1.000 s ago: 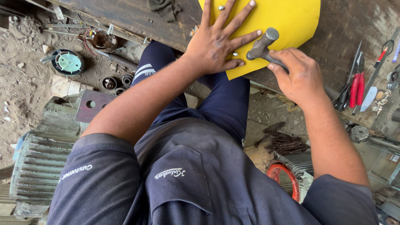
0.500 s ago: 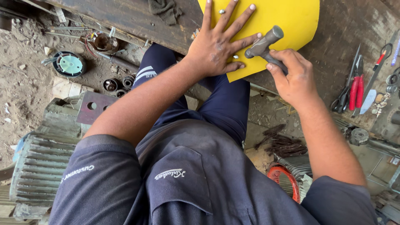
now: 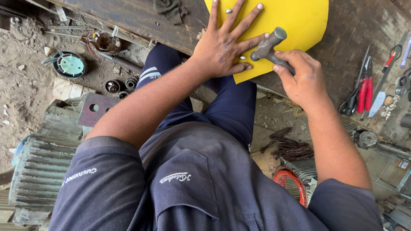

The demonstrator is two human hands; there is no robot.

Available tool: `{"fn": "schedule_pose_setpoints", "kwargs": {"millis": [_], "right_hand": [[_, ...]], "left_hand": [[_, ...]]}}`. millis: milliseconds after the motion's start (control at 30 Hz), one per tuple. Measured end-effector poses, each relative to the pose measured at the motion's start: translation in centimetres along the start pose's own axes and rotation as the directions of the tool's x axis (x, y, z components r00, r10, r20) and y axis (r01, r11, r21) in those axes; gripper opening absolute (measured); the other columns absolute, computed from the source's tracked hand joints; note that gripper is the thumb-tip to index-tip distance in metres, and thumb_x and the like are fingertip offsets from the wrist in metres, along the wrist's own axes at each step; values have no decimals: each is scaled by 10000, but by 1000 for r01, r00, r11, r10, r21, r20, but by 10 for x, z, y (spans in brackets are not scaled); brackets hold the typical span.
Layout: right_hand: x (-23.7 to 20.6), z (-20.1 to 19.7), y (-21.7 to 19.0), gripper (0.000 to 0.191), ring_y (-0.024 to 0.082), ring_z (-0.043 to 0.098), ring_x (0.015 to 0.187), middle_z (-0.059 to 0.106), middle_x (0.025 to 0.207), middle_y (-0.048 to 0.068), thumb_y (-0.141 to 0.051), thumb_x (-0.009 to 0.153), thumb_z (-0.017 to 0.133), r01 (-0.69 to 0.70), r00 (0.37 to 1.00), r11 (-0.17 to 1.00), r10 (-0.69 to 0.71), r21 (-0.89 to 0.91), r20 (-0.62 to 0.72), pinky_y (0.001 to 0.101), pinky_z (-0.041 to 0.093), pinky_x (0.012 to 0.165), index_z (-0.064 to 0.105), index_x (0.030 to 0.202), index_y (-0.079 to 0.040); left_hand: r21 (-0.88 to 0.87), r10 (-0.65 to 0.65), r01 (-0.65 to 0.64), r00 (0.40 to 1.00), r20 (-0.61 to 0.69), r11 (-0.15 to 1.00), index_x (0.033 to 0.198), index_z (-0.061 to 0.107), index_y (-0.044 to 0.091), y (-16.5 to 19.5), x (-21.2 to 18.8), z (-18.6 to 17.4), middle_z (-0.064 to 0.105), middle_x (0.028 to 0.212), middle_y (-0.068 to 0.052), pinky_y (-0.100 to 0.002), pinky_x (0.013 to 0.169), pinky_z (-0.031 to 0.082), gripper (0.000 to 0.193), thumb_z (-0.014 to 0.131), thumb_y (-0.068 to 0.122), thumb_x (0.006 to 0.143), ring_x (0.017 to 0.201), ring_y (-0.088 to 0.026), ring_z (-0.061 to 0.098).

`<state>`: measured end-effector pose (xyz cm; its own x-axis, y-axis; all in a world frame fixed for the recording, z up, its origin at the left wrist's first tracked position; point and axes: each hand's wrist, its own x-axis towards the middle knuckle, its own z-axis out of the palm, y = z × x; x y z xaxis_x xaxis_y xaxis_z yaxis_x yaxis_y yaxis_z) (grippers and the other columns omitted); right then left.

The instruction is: The person fits a yellow plastic sheet over a pump housing on the workbench and hammers rivets through the sheet to fasten it to the housing. They hold the sheet steady with one hand while driving each rivet with a hammer, repositioning the sheet between rivets.

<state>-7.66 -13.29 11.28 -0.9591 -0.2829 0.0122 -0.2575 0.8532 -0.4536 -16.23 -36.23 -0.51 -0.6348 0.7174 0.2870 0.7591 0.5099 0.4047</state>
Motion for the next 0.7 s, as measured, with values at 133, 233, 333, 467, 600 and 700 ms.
{"fn": "schedule_pose_setpoints", "kwargs": {"millis": [133, 233, 333, 467, 600, 700], "right_hand": [[-3, 0, 1, 232, 342, 734, 999, 708, 1119, 192, -43, 1007, 742, -57, 998, 997, 58, 48, -18, 413, 584, 855, 654, 1217, 2], [-3, -5, 3, 229, 356, 730, 1020, 717, 1138, 190, -43, 1009, 748, -24, 1000, 1000, 24, -13, -5, 423, 579, 877, 660, 1219, -11], [-2, -6, 4, 224, 352, 730, 1028, 713, 1138, 186, -51, 1019, 743, -17, 1000, 1000, 17, 1, -12, 417, 579, 884, 655, 1223, -19], [-2, -10, 4, 213, 350, 734, 1054, 715, 1167, 189, -61, 1029, 741, -20, 1000, 1000, 20, 8, -16, 410, 584, 888, 652, 1218, -18], [-3, -13, 4, 211, 340, 735, 1011, 725, 1137, 183, -63, 1013, 748, -67, 996, 997, 68, -27, 65, 407, 579, 853, 676, 1206, -18], [-3, -13, 4, 216, 339, 726, 1091, 713, 1190, 173, -62, 1029, 733, 15, 999, 1000, -15, 5, -39, 403, 584, 928, 657, 1225, -12]], "left_hand": [[3, 14, -14, 999, -34, 1000, 1692, 402, 389, -1, 1, -1, 104, 1766, -138, -834, 1168, 23, 845, 629, 728, 952, 1591, -476, 66], [0, 7, -7, 1000, 19, 1000, 1662, 404, 387, -1, 2, 0, 107, 1754, -128, -841, 1142, 23, 845, 625, 733, 923, 1579, -477, 68], [-20, 4, -4, 1000, 9, 1000, 1681, 391, 398, -1, 2, 0, 99, 1758, -135, -838, 1159, 31, 837, 618, 730, 947, 1580, -483, 66], [14, 10, -10, 1000, -6, 1000, 1682, 388, 397, -2, 2, 0, 97, 1761, -125, -837, 1153, 34, 848, 616, 736, 938, 1587, -470, 65], [0, 1, -1, 1000, -8, 1000, 1691, 378, 399, 0, 1, 0, 96, 1764, -130, -837, 1157, 32, 846, 614, 735, 951, 1589, -470, 64], [-3, 7, -7, 1000, 8, 1000, 1682, 379, 396, -3, 2, -2, 99, 1759, -129, -843, 1151, 29, 842, 613, 739, 949, 1586, -470, 64]]}}
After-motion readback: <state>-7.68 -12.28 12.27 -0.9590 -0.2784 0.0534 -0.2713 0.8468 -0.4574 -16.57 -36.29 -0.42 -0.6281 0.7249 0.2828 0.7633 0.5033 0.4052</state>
